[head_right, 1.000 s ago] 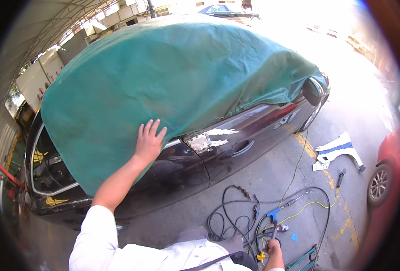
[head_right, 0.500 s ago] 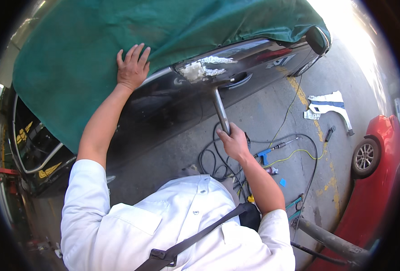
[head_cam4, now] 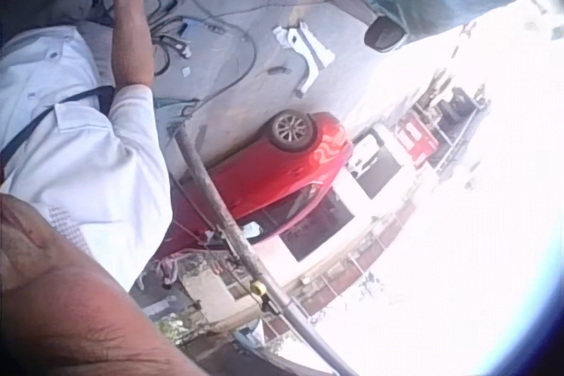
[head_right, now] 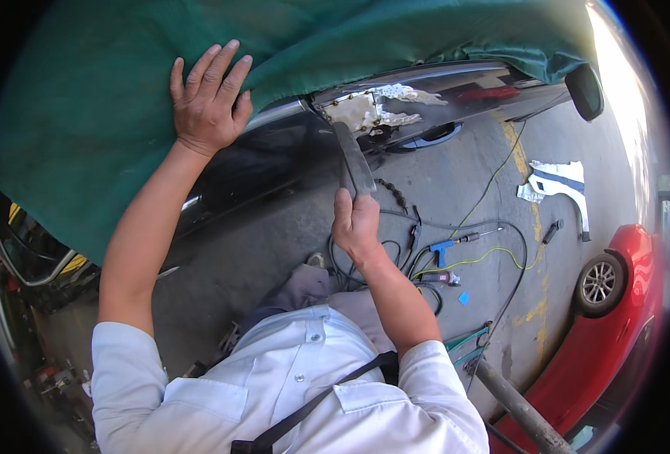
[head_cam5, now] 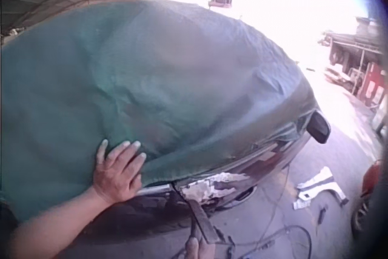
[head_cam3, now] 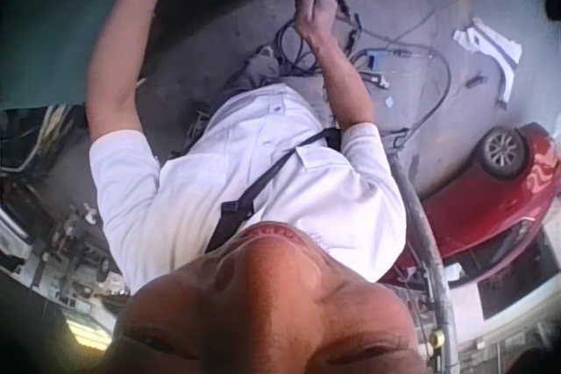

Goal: The person hammers a damaged area on a car door to flatten dents, then uses a welding torch to weld a metal rod onto the door panel. The person repeatedly hammers the welded area to smooth the surface.

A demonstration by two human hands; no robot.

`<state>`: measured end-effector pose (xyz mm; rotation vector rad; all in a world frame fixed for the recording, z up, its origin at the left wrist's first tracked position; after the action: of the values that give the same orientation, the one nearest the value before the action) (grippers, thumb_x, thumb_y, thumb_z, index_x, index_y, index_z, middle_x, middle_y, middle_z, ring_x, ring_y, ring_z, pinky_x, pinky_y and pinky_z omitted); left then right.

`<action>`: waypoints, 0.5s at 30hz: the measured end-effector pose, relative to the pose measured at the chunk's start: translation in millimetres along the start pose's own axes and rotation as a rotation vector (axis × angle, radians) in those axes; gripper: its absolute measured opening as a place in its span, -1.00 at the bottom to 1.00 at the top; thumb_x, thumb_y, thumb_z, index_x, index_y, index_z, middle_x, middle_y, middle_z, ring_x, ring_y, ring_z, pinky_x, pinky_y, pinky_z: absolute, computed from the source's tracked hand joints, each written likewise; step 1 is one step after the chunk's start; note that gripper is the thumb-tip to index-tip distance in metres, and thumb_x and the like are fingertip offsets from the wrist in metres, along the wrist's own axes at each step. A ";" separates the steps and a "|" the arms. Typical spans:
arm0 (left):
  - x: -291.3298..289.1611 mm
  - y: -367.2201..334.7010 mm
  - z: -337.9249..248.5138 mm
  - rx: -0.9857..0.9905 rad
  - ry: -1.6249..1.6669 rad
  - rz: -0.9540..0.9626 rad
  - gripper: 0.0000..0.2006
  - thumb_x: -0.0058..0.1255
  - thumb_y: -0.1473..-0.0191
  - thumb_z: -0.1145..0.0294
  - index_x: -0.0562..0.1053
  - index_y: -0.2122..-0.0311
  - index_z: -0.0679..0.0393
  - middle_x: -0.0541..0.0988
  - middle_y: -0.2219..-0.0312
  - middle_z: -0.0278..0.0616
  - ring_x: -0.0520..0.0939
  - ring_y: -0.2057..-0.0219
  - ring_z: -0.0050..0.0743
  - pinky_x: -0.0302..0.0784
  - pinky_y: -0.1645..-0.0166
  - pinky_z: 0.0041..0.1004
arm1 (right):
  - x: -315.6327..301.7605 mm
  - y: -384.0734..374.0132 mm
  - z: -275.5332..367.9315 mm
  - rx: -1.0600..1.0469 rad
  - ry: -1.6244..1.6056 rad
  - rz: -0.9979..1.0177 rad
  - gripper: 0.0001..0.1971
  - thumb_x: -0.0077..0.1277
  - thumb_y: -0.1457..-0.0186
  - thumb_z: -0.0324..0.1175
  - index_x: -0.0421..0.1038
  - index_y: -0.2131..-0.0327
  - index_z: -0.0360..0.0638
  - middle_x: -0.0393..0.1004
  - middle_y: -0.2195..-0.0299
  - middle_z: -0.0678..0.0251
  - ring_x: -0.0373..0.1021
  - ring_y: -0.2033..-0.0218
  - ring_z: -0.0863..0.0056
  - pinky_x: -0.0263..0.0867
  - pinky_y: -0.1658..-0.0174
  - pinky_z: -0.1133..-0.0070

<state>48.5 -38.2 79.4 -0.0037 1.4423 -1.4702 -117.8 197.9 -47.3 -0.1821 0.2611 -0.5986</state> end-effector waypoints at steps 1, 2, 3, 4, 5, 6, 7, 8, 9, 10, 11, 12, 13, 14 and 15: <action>-0.4 0.2 -0.2 0.003 -0.001 -0.007 -0.57 0.05 -0.10 0.15 0.54 -0.11 -0.16 0.48 -0.22 -0.38 0.40 -0.27 -0.39 -0.12 -0.45 0.00 | 3.6 -2.1 -3.4 -0.100 -0.025 -0.033 -0.61 -0.15 -0.42 -0.03 0.32 0.30 -0.19 0.32 0.64 0.48 0.24 0.61 0.68 0.11 0.53 0.61; -0.7 0.0 -0.4 0.003 0.002 -0.006 -0.58 0.05 -0.10 0.15 0.55 -0.10 -0.15 0.49 -0.21 -0.37 0.39 -0.27 -0.39 -0.12 -0.46 0.00 | 6.1 -6.2 -6.7 -0.201 -0.031 -0.045 -0.59 -0.17 -0.42 -0.01 0.33 0.30 -0.19 0.33 0.64 0.48 0.26 0.62 0.66 0.12 0.54 0.60; -0.7 -0.2 -0.2 -0.001 0.009 0.006 -0.58 0.05 -0.10 0.15 0.55 -0.09 -0.14 0.50 -0.20 -0.37 0.39 -0.27 -0.39 -0.13 -0.46 -0.01 | 8.5 -10.4 -10.1 -0.235 -0.038 -0.029 -0.57 -0.19 -0.42 0.01 0.34 0.30 -0.20 0.33 0.64 0.48 0.27 0.62 0.65 0.12 0.54 0.59; -0.9 -0.6 -0.1 0.009 -0.002 -0.006 -0.59 0.04 -0.10 0.15 0.56 -0.09 -0.14 0.50 -0.20 -0.36 0.39 -0.27 -0.38 -0.13 -0.46 -0.01 | 10.3 -13.9 -13.1 -0.178 0.023 -0.022 -0.55 -0.20 -0.42 0.03 0.35 0.30 -0.20 0.34 0.64 0.48 0.29 0.63 0.63 0.12 0.54 0.58; -1.1 -0.6 -0.3 0.012 -0.007 -0.006 -0.59 0.04 -0.11 0.15 0.56 -0.08 -0.13 0.49 -0.20 -0.36 0.39 -0.27 -0.38 -0.13 -0.46 -0.01 | 11.7 -18.0 -16.2 -0.092 0.138 0.003 -0.54 -0.21 -0.42 0.04 0.35 0.30 -0.20 0.33 0.64 0.49 0.28 0.63 0.64 0.11 0.55 0.58; -1.3 -0.7 -0.5 0.012 -0.007 -0.001 -0.59 0.03 -0.11 0.15 0.56 -0.08 -0.13 0.49 -0.20 -0.35 0.39 -0.27 -0.37 -0.13 -0.46 -0.01 | 11.8 -20.6 -18.0 -0.010 0.249 0.021 -0.53 -0.22 -0.42 0.05 0.35 0.30 -0.21 0.32 0.64 0.50 0.27 0.63 0.65 0.11 0.55 0.59; -1.5 -0.8 -0.6 0.018 -0.005 -0.007 -0.59 0.03 -0.11 0.15 0.56 -0.08 -0.13 0.49 -0.21 -0.35 0.39 -0.27 -0.37 -0.13 -0.46 -0.01 | 12.1 -21.9 -18.0 -0.016 0.192 0.011 -0.53 -0.21 -0.42 0.04 0.34 0.32 -0.22 0.31 0.65 0.46 0.27 0.63 0.57 0.12 0.54 0.55; -2.0 -0.7 -1.1 0.020 -0.002 -0.008 -0.59 0.03 -0.11 0.15 0.56 -0.08 -0.12 0.49 -0.21 -0.34 0.39 -0.27 -0.36 -0.12 -0.45 -0.01 | 11.2 -23.0 -17.3 -0.046 0.144 0.004 -0.55 -0.20 -0.42 0.02 0.34 0.32 -0.22 0.31 0.65 0.44 0.28 0.64 0.53 0.13 0.54 0.53; -1.9 -1.0 -1.0 0.013 0.003 -0.001 -0.59 0.02 -0.11 0.14 0.56 -0.08 -0.12 0.49 -0.21 -0.34 0.39 -0.26 -0.36 -0.12 -0.45 -0.01 | 10.6 -23.7 -16.4 -0.062 0.105 -0.004 -0.56 -0.19 -0.42 0.01 0.34 0.33 -0.22 0.31 0.65 0.42 0.28 0.64 0.48 0.14 0.54 0.50; -2.5 -1.0 -1.4 0.014 0.006 -0.014 -0.61 0.03 -0.10 0.16 0.57 -0.06 -0.14 0.50 -0.20 -0.36 0.40 -0.26 -0.38 -0.11 -0.45 0.01 | 9.1 -22.9 -14.5 -0.109 0.063 -0.019 -0.57 -0.18 -0.42 -0.01 0.34 0.33 -0.22 0.31 0.65 0.40 0.28 0.65 0.43 0.15 0.53 0.48; -2.4 -1.4 -1.6 0.006 0.012 -0.017 -0.62 0.03 -0.08 0.17 0.58 -0.03 -0.15 0.50 -0.19 -0.39 0.40 -0.26 -0.41 -0.10 -0.44 0.03 | 8.8 -23.6 -12.6 -0.221 -0.012 -0.022 -0.56 -0.17 -0.42 -0.01 0.35 0.35 -0.23 0.29 0.65 0.35 0.27 0.65 0.41 0.15 0.53 0.45; -2.1 -1.7 -1.7 -0.005 0.016 -0.016 -0.62 0.03 -0.06 0.18 0.59 -0.01 -0.17 0.51 -0.18 -0.41 0.41 -0.25 -0.43 -0.08 -0.44 0.05 | 7.8 -22.6 -12.4 -0.120 0.046 0.005 -0.60 -0.13 -0.40 -0.05 0.38 0.29 -0.26 0.32 0.64 0.28 0.29 0.64 0.33 0.18 0.52 0.43; -2.2 -1.8 -1.8 0.001 0.015 -0.025 -0.63 0.03 -0.06 0.18 0.59 -0.01 -0.17 0.51 -0.18 -0.41 0.41 -0.25 -0.43 -0.09 -0.44 0.05 | 7.7 -24.1 -12.8 -0.083 0.095 0.029 -0.63 -0.09 -0.37 -0.10 0.41 0.24 -0.28 0.35 0.62 0.20 0.31 0.62 0.24 0.21 0.50 0.41; -1.8 -1.8 -1.7 0.002 0.014 -0.026 -0.63 0.03 -0.06 0.18 0.59 -0.01 -0.17 0.51 -0.18 -0.41 0.41 -0.25 -0.43 -0.09 -0.44 0.05 | 6.3 -22.8 -12.4 -0.066 0.142 0.053 -0.65 -0.06 -0.35 -0.14 0.45 0.18 -0.31 0.38 0.60 0.12 0.33 0.61 0.16 0.24 0.49 0.39; -2.0 -1.7 -2.2 -0.003 0.008 -0.019 -0.63 0.03 -0.06 0.18 0.59 -0.01 -0.17 0.51 -0.18 -0.41 0.41 -0.25 -0.43 -0.09 -0.44 0.05 | 7.5 -24.7 -14.6 0.046 0.226 0.078 -0.63 -0.06 -0.35 -0.12 0.45 0.21 -0.32 0.37 0.61 0.12 0.34 0.60 0.16 0.24 0.48 0.39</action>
<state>47.0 -35.7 81.2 -0.0134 1.4543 -1.4854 -129.2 172.2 -56.6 -0.0588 0.4706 -0.5479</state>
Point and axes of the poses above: each hand's wrist, its own y-axis away from the middle knuckle, its own x-axis out of the palm, z = x × y, the point moved 1 cm from there along -y, towards the middle knuckle
